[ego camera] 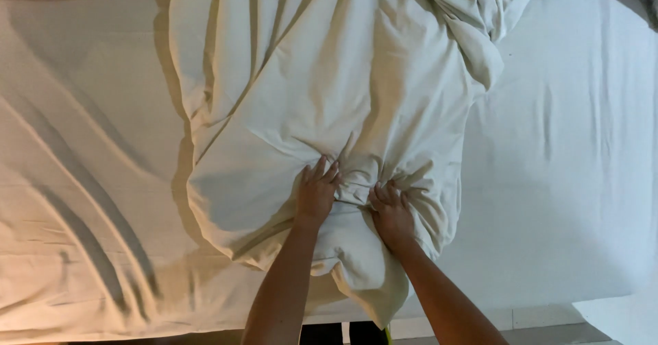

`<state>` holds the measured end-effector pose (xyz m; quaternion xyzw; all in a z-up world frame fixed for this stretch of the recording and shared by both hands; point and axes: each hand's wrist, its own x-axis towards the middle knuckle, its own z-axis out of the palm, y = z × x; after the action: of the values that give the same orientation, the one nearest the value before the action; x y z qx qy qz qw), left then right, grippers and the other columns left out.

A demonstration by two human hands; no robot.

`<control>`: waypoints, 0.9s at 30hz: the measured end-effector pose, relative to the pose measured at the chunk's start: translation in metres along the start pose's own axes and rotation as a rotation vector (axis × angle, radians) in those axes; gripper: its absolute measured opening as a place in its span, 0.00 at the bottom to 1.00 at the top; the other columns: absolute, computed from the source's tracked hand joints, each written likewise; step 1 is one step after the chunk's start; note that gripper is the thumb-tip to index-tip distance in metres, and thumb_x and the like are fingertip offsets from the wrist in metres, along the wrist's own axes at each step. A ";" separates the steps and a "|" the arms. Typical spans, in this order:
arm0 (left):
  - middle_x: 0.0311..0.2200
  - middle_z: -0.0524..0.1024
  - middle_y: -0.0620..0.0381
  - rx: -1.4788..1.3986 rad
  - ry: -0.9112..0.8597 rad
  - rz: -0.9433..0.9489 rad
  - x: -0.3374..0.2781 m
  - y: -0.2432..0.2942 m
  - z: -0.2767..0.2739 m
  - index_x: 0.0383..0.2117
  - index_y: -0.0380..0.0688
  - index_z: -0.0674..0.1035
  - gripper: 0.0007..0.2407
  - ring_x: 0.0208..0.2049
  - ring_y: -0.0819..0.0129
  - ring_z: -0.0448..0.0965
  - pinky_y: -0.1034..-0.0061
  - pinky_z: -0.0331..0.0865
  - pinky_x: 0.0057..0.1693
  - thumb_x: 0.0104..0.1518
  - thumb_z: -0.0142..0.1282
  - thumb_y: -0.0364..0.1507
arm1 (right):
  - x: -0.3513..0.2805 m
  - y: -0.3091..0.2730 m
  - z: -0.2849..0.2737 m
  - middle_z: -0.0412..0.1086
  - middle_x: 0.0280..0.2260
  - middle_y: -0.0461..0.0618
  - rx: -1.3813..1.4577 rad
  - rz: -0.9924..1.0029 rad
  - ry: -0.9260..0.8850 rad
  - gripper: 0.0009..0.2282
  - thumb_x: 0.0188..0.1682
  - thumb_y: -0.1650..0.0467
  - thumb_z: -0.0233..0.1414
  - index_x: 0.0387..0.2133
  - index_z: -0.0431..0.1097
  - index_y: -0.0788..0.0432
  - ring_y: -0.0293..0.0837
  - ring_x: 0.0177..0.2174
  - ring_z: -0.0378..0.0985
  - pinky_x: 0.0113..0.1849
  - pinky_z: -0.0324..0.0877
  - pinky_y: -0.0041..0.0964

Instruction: The person spreads a white duvet over a mattress in a bedroom. They smooth the fabric with their hands, pull the edges to align with the mattress, and tuck the corners under the mattress to secure the bedding.

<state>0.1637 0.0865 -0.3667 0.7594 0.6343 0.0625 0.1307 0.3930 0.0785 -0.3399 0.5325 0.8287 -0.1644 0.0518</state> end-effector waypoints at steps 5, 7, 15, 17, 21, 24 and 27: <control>0.61 0.73 0.62 -0.009 0.039 0.044 0.002 0.002 0.000 0.54 0.48 0.81 0.15 0.68 0.51 0.60 0.42 0.55 0.66 0.63 0.47 0.31 | 0.003 0.007 0.006 0.67 0.61 0.48 0.027 -0.033 0.062 0.18 0.49 0.68 0.54 0.55 0.71 0.53 0.57 0.64 0.58 0.59 0.57 0.66; 0.59 0.74 0.62 -0.019 0.041 0.060 0.001 0.003 -0.018 0.54 0.47 0.81 0.15 0.68 0.51 0.61 0.42 0.56 0.66 0.63 0.49 0.31 | 0.002 0.007 -0.003 0.68 0.60 0.49 0.043 -0.052 0.097 0.17 0.51 0.68 0.53 0.54 0.71 0.55 0.58 0.64 0.59 0.58 0.58 0.67; 0.53 0.79 0.57 -0.228 0.093 0.116 -0.029 0.015 -0.104 0.47 0.45 0.83 0.17 0.62 0.53 0.69 0.51 0.61 0.59 0.50 0.65 0.32 | -0.035 -0.020 -0.089 0.69 0.56 0.58 0.411 0.080 0.175 0.19 0.48 0.75 0.53 0.53 0.74 0.51 0.60 0.53 0.73 0.53 0.69 0.52; 0.53 0.80 0.57 -0.261 0.142 0.112 -0.038 0.017 -0.124 0.48 0.45 0.83 0.17 0.61 0.53 0.71 0.54 0.63 0.59 0.49 0.64 0.30 | -0.047 -0.024 -0.110 0.72 0.54 0.54 0.395 -0.001 0.235 0.19 0.47 0.76 0.53 0.52 0.74 0.53 0.57 0.56 0.72 0.55 0.68 0.52; 0.52 0.81 0.58 -0.359 0.215 0.070 -0.050 0.031 -0.175 0.48 0.45 0.83 0.18 0.59 0.53 0.75 0.59 0.66 0.56 0.47 0.62 0.25 | -0.068 -0.036 -0.161 0.75 0.53 0.46 0.322 -0.168 0.390 0.20 0.43 0.79 0.54 0.51 0.72 0.56 0.50 0.59 0.71 0.56 0.65 0.52; 0.52 0.81 0.57 -0.355 0.233 0.111 -0.053 0.043 -0.202 0.49 0.46 0.83 0.18 0.59 0.54 0.76 0.58 0.67 0.54 0.49 0.61 0.25 | -0.086 -0.043 -0.204 0.74 0.55 0.45 0.262 -0.214 0.449 0.23 0.41 0.79 0.54 0.53 0.71 0.55 0.47 0.60 0.69 0.58 0.64 0.50; 0.52 0.81 0.57 -0.402 0.273 0.134 -0.058 0.064 -0.249 0.49 0.45 0.83 0.19 0.58 0.54 0.75 0.58 0.67 0.54 0.47 0.63 0.24 | -0.105 -0.050 -0.259 0.72 0.55 0.46 0.177 -0.241 0.445 0.25 0.37 0.80 0.55 0.53 0.71 0.57 0.48 0.60 0.66 0.57 0.62 0.52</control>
<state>0.1489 0.0486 -0.1065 0.7430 0.5692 0.2981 0.1877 0.4161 0.0534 -0.0585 0.4554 0.8596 -0.1202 -0.1984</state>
